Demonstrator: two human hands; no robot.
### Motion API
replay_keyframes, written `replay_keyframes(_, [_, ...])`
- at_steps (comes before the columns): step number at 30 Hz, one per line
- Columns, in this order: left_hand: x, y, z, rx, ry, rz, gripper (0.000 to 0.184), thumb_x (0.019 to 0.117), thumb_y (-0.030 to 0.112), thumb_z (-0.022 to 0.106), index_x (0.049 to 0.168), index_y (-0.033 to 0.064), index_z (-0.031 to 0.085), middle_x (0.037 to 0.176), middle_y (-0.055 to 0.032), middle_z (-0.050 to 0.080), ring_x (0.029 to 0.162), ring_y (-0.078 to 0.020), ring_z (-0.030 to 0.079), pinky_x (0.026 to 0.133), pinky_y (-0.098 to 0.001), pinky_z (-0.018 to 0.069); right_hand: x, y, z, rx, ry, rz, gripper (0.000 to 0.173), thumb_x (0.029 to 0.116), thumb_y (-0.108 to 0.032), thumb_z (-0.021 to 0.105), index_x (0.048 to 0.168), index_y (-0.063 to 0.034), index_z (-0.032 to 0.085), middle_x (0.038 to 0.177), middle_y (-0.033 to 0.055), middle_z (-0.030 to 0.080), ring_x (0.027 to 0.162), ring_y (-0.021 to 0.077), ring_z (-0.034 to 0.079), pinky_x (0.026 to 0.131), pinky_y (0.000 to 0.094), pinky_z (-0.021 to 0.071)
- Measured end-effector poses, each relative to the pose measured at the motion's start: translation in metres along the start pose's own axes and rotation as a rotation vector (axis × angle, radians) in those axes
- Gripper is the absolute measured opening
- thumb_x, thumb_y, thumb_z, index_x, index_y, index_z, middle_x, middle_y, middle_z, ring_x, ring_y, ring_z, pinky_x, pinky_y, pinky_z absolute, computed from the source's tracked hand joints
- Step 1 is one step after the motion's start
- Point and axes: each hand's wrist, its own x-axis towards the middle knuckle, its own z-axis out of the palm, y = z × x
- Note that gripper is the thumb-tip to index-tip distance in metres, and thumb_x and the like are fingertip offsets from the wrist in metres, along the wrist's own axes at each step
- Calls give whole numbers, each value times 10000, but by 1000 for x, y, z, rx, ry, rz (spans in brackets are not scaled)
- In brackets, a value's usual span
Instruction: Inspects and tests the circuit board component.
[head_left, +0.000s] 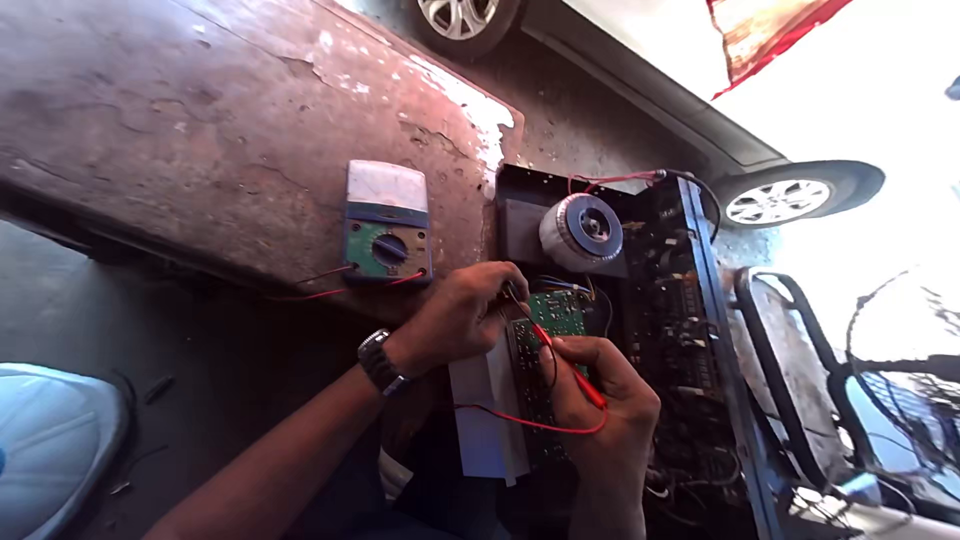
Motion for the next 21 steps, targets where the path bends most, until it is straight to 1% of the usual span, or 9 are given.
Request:
replay_keyframes(2, [0,0,0,-4,-10,-17,88,957,66,687,1020,5,695,980,-65,693,874,-97,667,803,-260,585,0,0,0,4,-4,-28,80,874,-89,694,907,-20,718,882,22,721,789,33,684,703,159,585])
replay_keyframes(4, [0,-1,-2,-24,-28,-22,126,988,91,652,1048,-12,691,1000,-92,695,906,-114,666,838,-265,565,2,-2,0,-1,-22,-39,72,873,-84,696,902,-19,707,881,12,720,803,7,681,729,140,575])
replay_keyframes(6, [1,-1,-4,-55,-42,-8,143,993,87,638,1059,-33,678,1003,-127,691,921,-150,668,856,-289,555,2,-4,0,-4,-31,-27,49,867,-41,688,894,-2,698,876,14,719,818,-6,679,753,137,569])
replay_keyframes(10, [3,-2,-4,-77,-43,17,138,984,71,643,1056,-45,667,988,-146,687,920,-180,671,859,-310,552,1,-3,-1,13,-44,4,35,868,8,654,886,28,676,866,23,710,822,-16,673,771,139,566])
replay_keyframes(14, [4,-2,-4,-76,-43,6,153,996,93,639,1068,-40,663,980,-139,683,896,-165,665,836,-296,549,3,-3,-2,9,-43,20,50,866,-18,666,896,18,683,876,28,713,821,1,678,764,148,569])
replay_keyframes(17, [3,-1,-4,-81,-48,-30,161,1005,108,633,1078,-29,674,973,-112,694,872,-117,670,808,-263,562,3,-1,-2,-22,-25,5,97,867,-81,694,930,-7,691,870,0,716,783,-7,676,716,136,575])
replay_keyframes(19, [1,-3,-1,-82,-53,-31,119,979,86,662,1041,-13,687,958,-89,692,836,-97,665,763,-248,573,2,1,-2,-24,5,10,103,869,-100,693,931,-18,687,864,-5,717,760,-3,673,686,140,575])
replay_keyframes(21, [0,-3,-1,-76,-68,-30,105,952,69,692,1035,4,691,996,-73,693,867,-97,675,779,-260,596,2,2,-2,-13,27,27,93,875,-90,686,934,-18,689,861,5,719,759,11,681,683,152,582])
